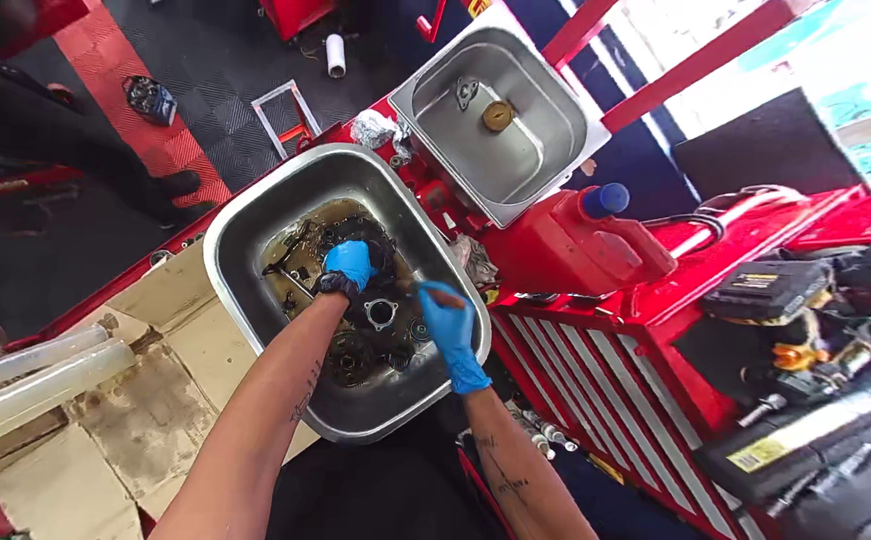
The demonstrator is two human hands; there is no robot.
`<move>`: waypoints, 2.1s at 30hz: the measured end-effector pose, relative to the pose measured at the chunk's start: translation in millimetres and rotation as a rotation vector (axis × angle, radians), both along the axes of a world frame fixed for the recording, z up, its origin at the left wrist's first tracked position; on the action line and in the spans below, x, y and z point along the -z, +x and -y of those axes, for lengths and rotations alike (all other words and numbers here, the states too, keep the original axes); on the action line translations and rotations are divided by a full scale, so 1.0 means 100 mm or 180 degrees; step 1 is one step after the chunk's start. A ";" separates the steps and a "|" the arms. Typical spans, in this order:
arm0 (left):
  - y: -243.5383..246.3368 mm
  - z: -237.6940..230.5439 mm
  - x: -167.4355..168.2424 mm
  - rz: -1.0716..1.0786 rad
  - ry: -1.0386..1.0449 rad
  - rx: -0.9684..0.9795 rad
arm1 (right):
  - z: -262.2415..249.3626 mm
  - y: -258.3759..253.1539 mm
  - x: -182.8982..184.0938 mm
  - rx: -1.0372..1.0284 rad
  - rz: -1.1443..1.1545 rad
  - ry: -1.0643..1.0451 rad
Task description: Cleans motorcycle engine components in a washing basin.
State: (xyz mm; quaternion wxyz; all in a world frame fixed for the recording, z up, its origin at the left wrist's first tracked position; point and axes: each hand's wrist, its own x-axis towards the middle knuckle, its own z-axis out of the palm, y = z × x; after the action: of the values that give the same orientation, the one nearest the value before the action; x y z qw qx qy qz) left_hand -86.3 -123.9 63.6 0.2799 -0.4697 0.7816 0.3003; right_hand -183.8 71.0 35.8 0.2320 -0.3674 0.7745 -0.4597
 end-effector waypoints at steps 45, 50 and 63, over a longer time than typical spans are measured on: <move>0.71 -0.09 0.12 -0.2799 0.1351 -0.4026 | 0.38 -0.37 0.10 -0.0385 0.0475 0.0454; 0.63 -0.28 -0.23 -0.3276 0.0792 -0.3473 | 0.41 -0.33 0.24 -0.0830 -0.0514 0.0690; 0.64 -0.36 -1.00 -0.1185 -0.0654 -0.0875 | 0.68 -0.05 -0.70 -0.0389 0.1300 -0.1424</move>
State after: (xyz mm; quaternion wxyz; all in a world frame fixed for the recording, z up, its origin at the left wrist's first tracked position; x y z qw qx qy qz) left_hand -22.1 -88.1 163.9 0.0384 -0.5341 0.7749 0.3359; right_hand -188.4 3.0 106.1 0.3235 -0.3554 0.5679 -0.6682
